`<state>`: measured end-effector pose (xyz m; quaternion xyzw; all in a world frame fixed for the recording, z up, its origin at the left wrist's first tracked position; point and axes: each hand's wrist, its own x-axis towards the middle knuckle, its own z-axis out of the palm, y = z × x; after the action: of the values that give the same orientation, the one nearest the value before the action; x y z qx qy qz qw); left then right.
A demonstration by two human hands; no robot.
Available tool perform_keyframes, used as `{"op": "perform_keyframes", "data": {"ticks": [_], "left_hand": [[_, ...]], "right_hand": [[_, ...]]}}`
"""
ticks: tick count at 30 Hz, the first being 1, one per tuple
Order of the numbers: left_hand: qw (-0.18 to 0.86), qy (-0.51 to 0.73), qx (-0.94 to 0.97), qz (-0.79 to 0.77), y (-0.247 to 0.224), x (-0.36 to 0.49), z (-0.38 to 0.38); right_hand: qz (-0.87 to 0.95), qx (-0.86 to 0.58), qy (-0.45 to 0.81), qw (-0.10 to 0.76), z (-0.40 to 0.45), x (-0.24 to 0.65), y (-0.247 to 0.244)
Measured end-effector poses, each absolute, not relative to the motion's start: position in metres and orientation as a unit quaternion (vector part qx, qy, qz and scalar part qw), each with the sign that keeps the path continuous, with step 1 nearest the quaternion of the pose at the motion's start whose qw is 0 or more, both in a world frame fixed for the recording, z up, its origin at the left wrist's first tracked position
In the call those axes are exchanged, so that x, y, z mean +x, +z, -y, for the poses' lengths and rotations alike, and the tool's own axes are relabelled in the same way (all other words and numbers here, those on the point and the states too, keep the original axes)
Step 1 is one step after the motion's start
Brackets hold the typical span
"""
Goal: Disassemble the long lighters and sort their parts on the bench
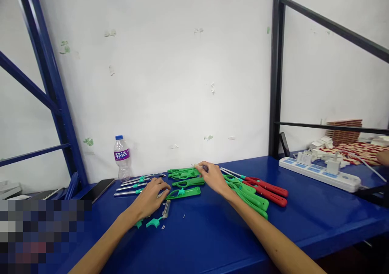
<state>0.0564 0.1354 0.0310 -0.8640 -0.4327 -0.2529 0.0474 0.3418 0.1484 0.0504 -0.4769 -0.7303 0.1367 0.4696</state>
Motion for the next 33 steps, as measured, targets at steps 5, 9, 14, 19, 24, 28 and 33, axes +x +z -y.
{"op": "perform_keyframes", "data": {"ticks": [5, 9, 14, 19, 24, 28, 33], "left_hand": [[0.034, -0.244, -0.865, 0.437, 0.029, 0.074, -0.131], [0.033, -0.240, -0.849, 0.470, 0.027, 0.089, -0.129], [0.034, -0.228, -0.841, 0.489, 0.022, 0.094, -0.132], [0.024, -0.266, -0.830, 0.490, 0.028, 0.090, -0.133], [-0.045, -0.292, -0.824, 0.484, 0.042, 0.071, -0.141], [-0.119, -0.243, -0.842, 0.466, 0.056, 0.039, -0.150], [-0.179, -0.131, -0.860, 0.459, 0.075, -0.007, -0.153]], "right_hand": [[0.738, -0.470, 0.130, 0.466, -0.147, 0.340, 0.052], [0.746, -0.464, 0.127, 0.460, -0.146, 0.338, 0.050], [0.747, -0.461, 0.129, 0.462, -0.145, 0.337, 0.050], [0.731, -0.470, 0.129, 0.478, -0.147, 0.341, 0.053], [0.716, -0.483, 0.143, 0.483, -0.150, 0.345, 0.052], [0.715, -0.489, 0.154, 0.476, -0.148, 0.344, 0.052], [0.726, -0.484, 0.155, 0.463, -0.145, 0.341, 0.054]]}}
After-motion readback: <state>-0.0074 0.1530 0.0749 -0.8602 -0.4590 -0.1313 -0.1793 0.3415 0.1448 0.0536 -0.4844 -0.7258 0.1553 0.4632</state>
